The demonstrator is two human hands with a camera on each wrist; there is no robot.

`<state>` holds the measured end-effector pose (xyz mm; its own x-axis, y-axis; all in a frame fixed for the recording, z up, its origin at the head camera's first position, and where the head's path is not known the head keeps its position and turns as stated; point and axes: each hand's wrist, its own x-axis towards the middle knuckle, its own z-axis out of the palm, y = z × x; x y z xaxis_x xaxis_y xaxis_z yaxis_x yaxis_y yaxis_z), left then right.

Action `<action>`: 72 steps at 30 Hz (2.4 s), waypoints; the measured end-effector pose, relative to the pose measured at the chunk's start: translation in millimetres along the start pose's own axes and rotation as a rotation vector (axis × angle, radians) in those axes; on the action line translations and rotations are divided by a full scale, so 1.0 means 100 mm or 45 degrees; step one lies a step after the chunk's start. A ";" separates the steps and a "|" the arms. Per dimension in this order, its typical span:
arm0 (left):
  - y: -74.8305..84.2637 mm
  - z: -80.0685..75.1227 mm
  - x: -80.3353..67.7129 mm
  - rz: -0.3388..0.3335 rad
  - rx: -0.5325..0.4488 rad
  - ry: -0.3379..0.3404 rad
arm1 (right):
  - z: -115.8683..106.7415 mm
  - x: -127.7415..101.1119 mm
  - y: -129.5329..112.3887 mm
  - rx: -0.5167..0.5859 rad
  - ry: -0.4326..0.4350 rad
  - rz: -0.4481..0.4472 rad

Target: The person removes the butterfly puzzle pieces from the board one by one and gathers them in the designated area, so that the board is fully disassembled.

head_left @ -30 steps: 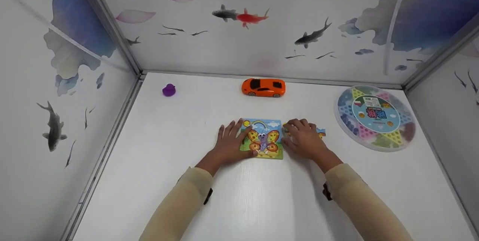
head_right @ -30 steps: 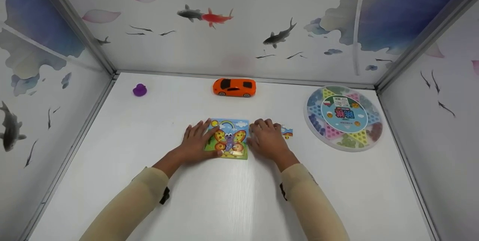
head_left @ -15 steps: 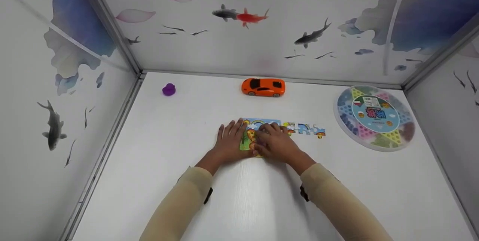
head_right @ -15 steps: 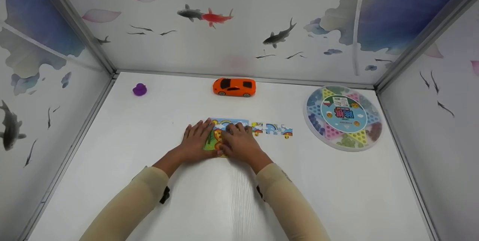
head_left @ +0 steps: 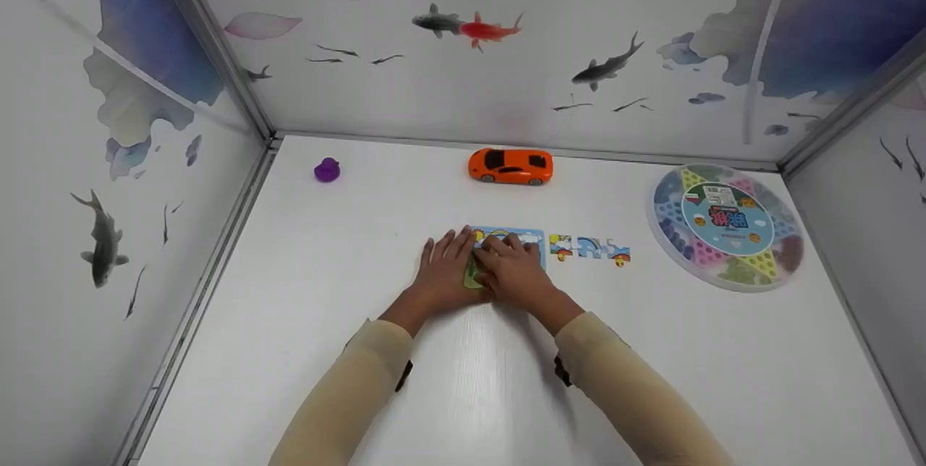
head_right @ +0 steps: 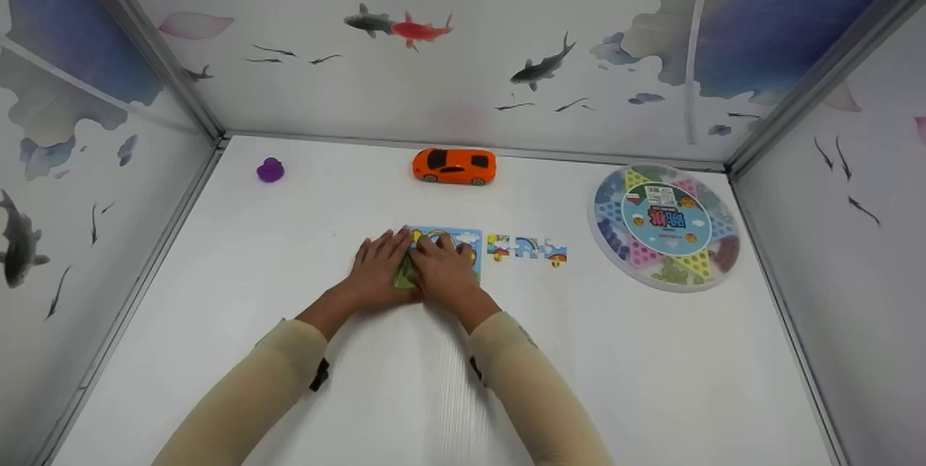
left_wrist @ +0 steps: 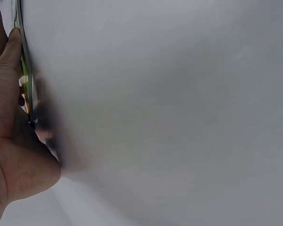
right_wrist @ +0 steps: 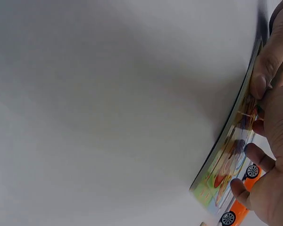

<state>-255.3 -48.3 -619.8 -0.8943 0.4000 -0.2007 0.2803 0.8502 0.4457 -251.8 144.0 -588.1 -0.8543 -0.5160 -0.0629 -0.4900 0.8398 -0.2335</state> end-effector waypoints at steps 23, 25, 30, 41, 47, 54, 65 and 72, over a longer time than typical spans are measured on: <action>0.00 0.00 0.05 0.005 -0.041 0.046 | -0.03 0.24 -0.20 0.038 -0.106 0.218; -0.01 0.00 0.06 0.005 -0.023 0.044 | -0.03 0.25 -0.20 0.047 -0.110 0.214; -0.02 0.00 0.06 0.001 -0.015 0.045 | -0.02 0.27 -0.20 0.088 -0.119 0.224; -0.02 0.01 0.07 -0.002 -0.061 0.062 | -0.03 0.26 -0.22 0.066 -0.104 0.241; 0.03 -0.04 0.02 -0.004 -0.056 0.063 | 0.01 0.23 -0.21 0.032 -0.042 0.231; 0.05 -0.06 -0.01 0.000 -0.058 0.065 | 0.03 0.16 -0.21 0.036 0.032 0.169; -0.01 0.00 0.04 0.005 -0.096 0.071 | 0.03 0.11 -0.16 -0.011 0.101 0.029; -0.03 0.02 0.05 0.016 -0.085 0.082 | 0.01 0.08 -0.11 0.043 0.112 -0.031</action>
<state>-259.3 -48.1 -623.9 -0.9120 0.3858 -0.1393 0.2696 0.8199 0.5051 -253.2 130.8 -586.6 -0.8547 -0.5183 0.0286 -0.5062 0.8201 -0.2669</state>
